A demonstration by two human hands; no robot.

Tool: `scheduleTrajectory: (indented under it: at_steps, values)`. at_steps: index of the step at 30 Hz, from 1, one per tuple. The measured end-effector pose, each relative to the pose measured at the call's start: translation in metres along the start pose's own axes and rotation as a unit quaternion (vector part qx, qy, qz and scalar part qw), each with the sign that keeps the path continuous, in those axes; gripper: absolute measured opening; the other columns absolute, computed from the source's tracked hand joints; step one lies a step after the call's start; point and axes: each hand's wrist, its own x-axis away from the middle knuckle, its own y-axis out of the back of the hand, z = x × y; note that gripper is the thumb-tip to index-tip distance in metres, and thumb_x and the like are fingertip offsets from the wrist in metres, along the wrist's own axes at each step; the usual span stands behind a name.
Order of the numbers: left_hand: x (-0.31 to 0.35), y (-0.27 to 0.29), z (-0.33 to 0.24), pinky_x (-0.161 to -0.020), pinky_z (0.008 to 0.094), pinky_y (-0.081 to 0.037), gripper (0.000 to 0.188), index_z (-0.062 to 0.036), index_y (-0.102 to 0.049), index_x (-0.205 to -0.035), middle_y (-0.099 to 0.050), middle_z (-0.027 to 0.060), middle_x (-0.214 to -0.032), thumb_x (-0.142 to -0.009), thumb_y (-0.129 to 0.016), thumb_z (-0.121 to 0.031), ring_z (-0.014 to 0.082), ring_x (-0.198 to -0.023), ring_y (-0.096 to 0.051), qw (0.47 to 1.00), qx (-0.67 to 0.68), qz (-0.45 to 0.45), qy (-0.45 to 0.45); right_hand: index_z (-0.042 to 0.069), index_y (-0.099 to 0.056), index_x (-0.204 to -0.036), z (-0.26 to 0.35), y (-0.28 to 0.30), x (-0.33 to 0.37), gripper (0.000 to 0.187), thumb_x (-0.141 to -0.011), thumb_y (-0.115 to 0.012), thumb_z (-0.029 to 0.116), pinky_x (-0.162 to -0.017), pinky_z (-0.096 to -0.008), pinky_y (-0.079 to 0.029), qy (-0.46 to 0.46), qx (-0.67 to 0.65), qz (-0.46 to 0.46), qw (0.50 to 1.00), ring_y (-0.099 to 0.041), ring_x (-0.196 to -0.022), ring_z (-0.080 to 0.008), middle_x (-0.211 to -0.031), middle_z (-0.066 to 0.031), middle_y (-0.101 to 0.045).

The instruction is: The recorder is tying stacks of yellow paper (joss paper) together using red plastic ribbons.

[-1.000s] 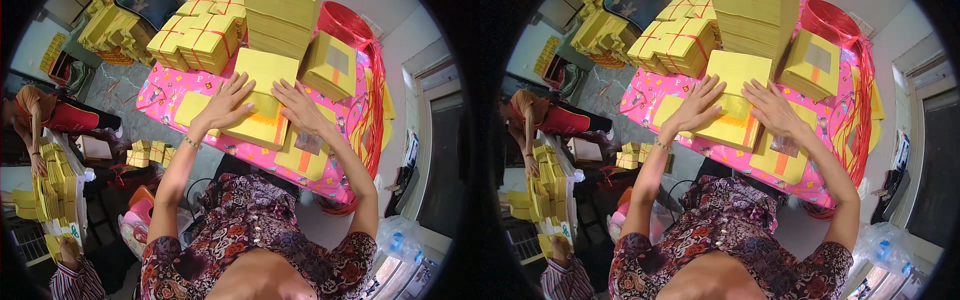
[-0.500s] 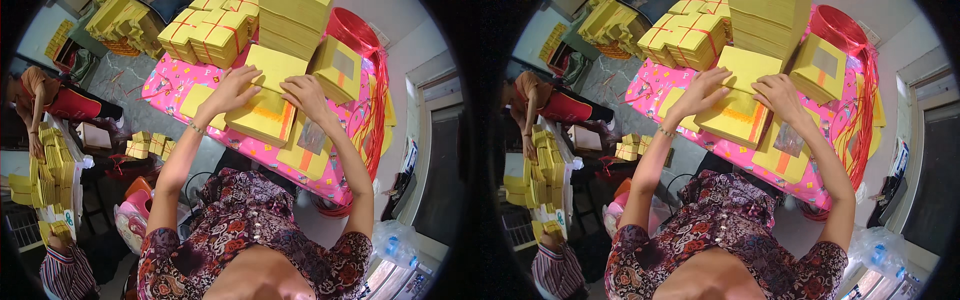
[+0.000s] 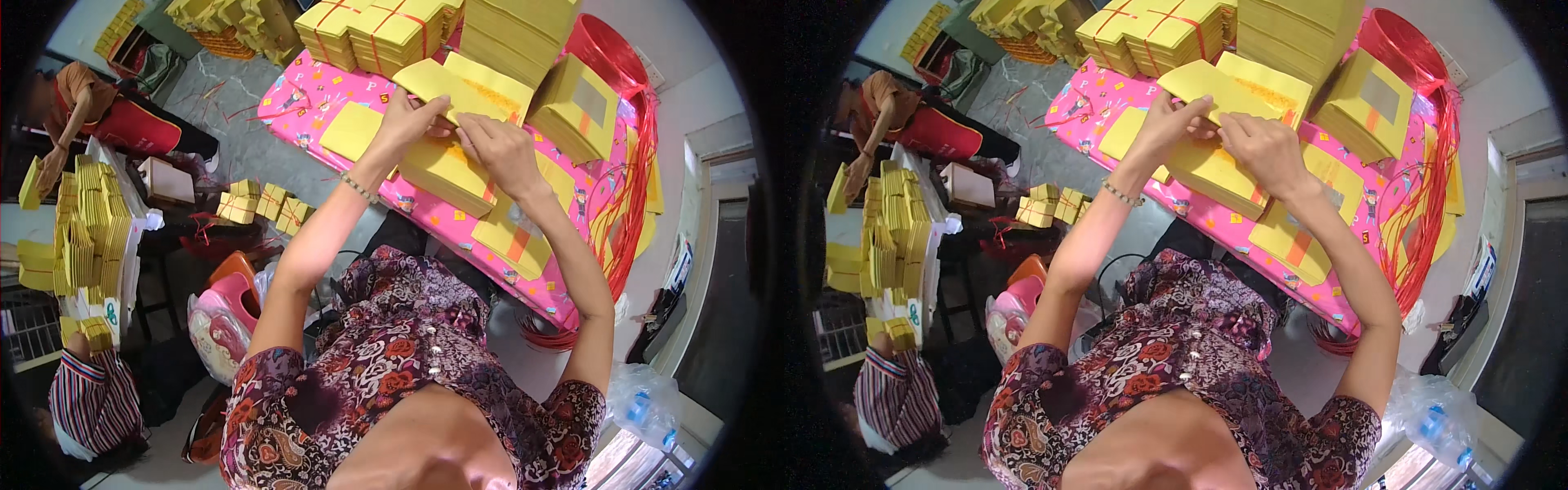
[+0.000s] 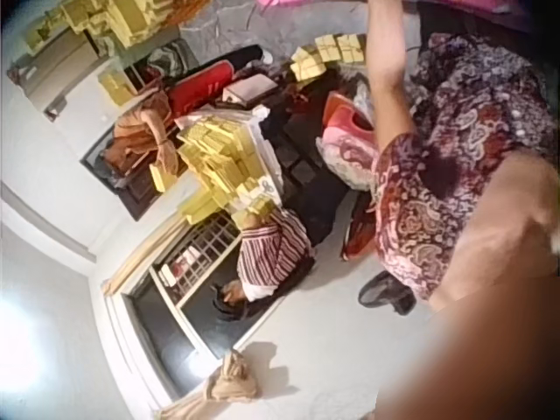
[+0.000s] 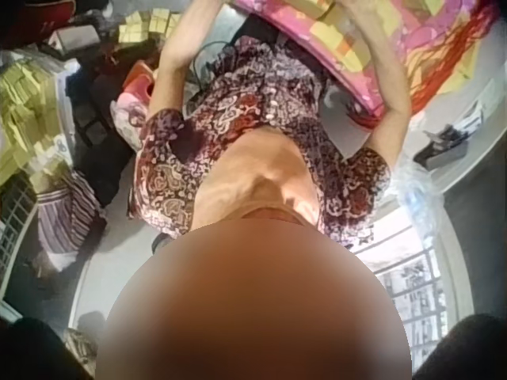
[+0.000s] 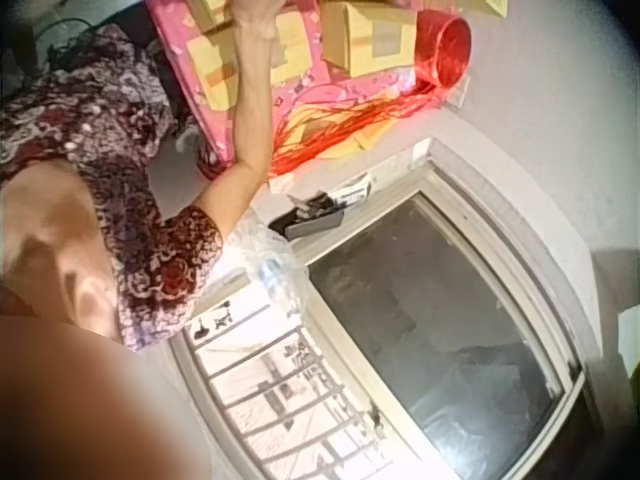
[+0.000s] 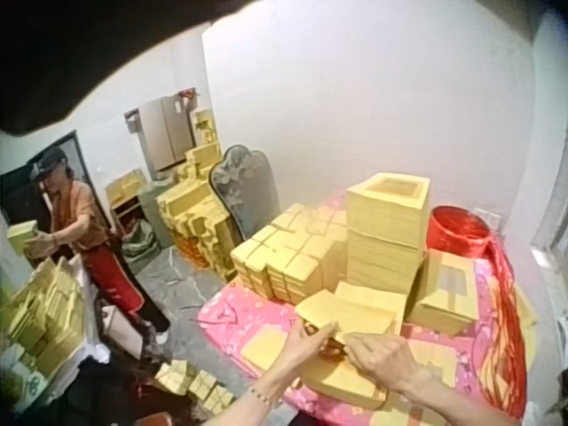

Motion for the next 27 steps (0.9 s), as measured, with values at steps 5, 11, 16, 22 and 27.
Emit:
scheduleTrajectory:
  at_steps: [5,11,16,22,27]
  values:
    - [0.018,0.039,-0.012,-0.060,0.0296,-0.059,0.037,0.0024,-0.049,-0.116,-0.065,0.0104,-0.091,-0.085,-0.066,-0.007,0.0157,-0.070,-0.066,0.994,-0.007,-0.103,-0.033,0.007,-0.064,-0.109,0.014,0.012,0.000,0.029,-0.084,-0.067,0.021,-0.080,-0.0372,-0.052,-0.026,-0.081,-0.014,0.996,-0.065,-0.093,-0.0259,-0.104,-0.0093,-0.067]
    - [0.038,0.132,0.002,-0.058,0.0289,-0.057,0.036,-0.0021,-0.049,-0.117,-0.064,0.0079,-0.092,-0.086,-0.066,-0.009,0.0173,-0.071,-0.065,0.984,0.011,-0.176,-0.014,0.005,-0.065,-0.108,0.003,0.021,0.035,0.025,-0.086,-0.065,0.018,-0.081,-0.0373,-0.052,-0.146,-0.119,0.026,0.982,-0.064,-0.095,-0.0287,-0.105,-0.0114,-0.067]
    - [0.052,0.170,0.051,-0.057,0.0282,-0.056,0.037,-0.0023,-0.047,-0.119,-0.065,0.0083,-0.090,-0.087,-0.066,-0.006,0.0162,-0.069,-0.065,0.982,0.004,-0.174,0.068,0.006,-0.066,-0.107,0.003,0.014,0.053,0.024,-0.087,-0.064,0.018,-0.081,-0.0374,-0.051,-0.181,-0.133,0.086,0.971,-0.064,-0.096,-0.0286,-0.106,-0.0108,-0.066]
    - [0.055,0.135,0.061,-0.061,0.0283,-0.057,0.040,-0.0029,-0.048,-0.119,-0.066,0.0067,-0.091,-0.086,-0.069,-0.010,0.0125,-0.069,-0.064,0.980,0.006,-0.188,0.062,0.005,-0.066,-0.106,0.006,0.010,0.058,0.022,-0.088,-0.063,0.016,-0.082,-0.0368,-0.051,-0.175,-0.105,0.054,0.977,-0.063,-0.098,-0.0290,-0.110,-0.0105,-0.065]
    - [0.052,0.137,0.083,-0.054,0.0289,-0.058,0.046,-0.0020,-0.037,-0.123,-0.067,0.0119,-0.092,-0.086,-0.065,-0.003,0.0189,-0.069,-0.068,0.983,-0.037,-0.177,0.034,0.006,-0.066,-0.107,0.008,0.009,0.057,0.022,-0.088,-0.063,0.016,-0.082,-0.0368,-0.051,-0.180,-0.114,0.053,0.976,-0.063,-0.098,-0.0289,-0.110,-0.0102,-0.064]
